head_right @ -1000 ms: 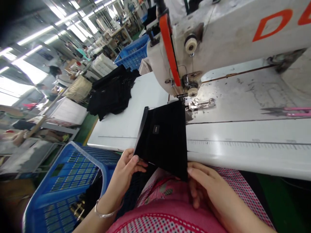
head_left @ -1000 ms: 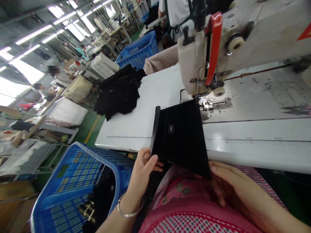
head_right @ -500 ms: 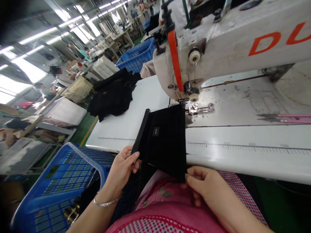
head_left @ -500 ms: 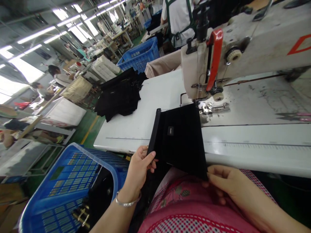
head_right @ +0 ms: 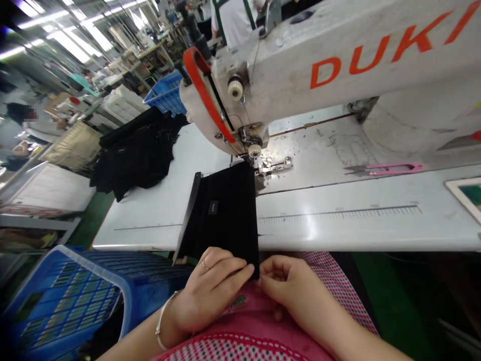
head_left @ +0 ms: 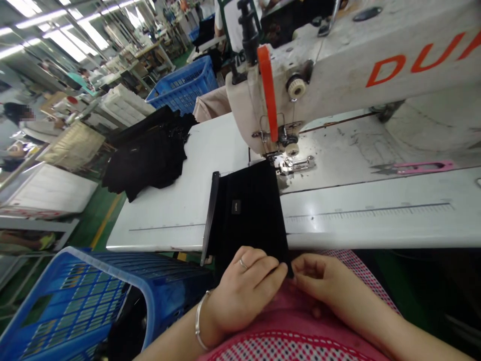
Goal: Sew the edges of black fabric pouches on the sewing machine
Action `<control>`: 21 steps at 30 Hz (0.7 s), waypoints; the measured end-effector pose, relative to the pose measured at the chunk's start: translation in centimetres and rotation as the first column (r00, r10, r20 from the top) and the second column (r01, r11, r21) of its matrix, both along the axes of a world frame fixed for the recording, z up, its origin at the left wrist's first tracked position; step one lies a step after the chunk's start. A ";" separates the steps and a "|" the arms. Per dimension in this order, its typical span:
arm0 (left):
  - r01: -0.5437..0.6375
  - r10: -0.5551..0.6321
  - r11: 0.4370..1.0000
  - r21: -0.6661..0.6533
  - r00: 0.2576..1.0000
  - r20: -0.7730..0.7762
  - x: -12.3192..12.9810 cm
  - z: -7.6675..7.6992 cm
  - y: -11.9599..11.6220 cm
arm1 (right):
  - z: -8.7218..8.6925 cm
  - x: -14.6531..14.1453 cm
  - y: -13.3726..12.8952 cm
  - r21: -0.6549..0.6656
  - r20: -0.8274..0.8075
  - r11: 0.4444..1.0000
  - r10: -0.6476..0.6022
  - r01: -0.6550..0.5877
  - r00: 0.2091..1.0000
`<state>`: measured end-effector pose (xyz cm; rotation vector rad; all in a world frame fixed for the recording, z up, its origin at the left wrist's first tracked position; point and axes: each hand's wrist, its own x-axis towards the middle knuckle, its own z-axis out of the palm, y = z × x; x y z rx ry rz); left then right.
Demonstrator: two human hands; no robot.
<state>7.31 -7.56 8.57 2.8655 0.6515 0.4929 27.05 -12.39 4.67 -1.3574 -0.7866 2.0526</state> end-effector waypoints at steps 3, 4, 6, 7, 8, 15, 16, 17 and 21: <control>0.015 -0.014 0.999 -0.038 1.000 0.020 -0.3 -0.7 0.2 | 0.2 0.1 0.1 0.007 -0.034 1.000 0.017 -0.017 0.999; 0.015 -0.014 0.999 -0.036 0.999 0.028 -0.4 -0.9 0.1 | 0.3 0.2 0.1 0.000 -0.055 1.000 0.022 -0.022 0.998; -0.002 0.002 1.000 -0.007 0.999 0.040 -0.3 -1.2 -0.1 | 0.5 0.1 0.2 -0.016 -0.107 1.000 0.020 -0.022 0.994; -0.011 0.010 1.000 0.017 0.999 0.045 -0.2 -1.3 -0.2 | 0.5 0.1 0.2 -0.020 -0.125 1.000 0.015 -0.018 0.992; -0.014 0.012 0.999 0.039 0.999 0.052 0.0 -1.4 -0.2 | 0.6 0.1 0.1 -0.022 -0.137 1.000 0.011 -0.014 0.990; 0.051 -0.057 0.998 0.035 0.982 0.180 1.4 0.3 0.6 | 0.2 1.3 -0.4 0.606 0.410 0.766 -0.069 -0.215 0.909; 0.057 -0.062 0.998 0.036 0.980 0.188 1.5 0.5 0.8 | 0.2 1.7 -0.3 0.753 0.504 0.580 -0.202 -0.312 0.840; 0.063 -0.070 0.997 0.041 0.979 0.191 1.7 0.6 0.9 | 0.2 2.1 -0.2 0.823 0.544 0.386 -0.319 -0.418 0.776; 0.079 -0.090 0.995 0.061 0.979 0.185 1.9 0.0 1.2 | 0.2 2.8 1.1 0.816 0.460 -0.035 -0.566 -0.577 0.684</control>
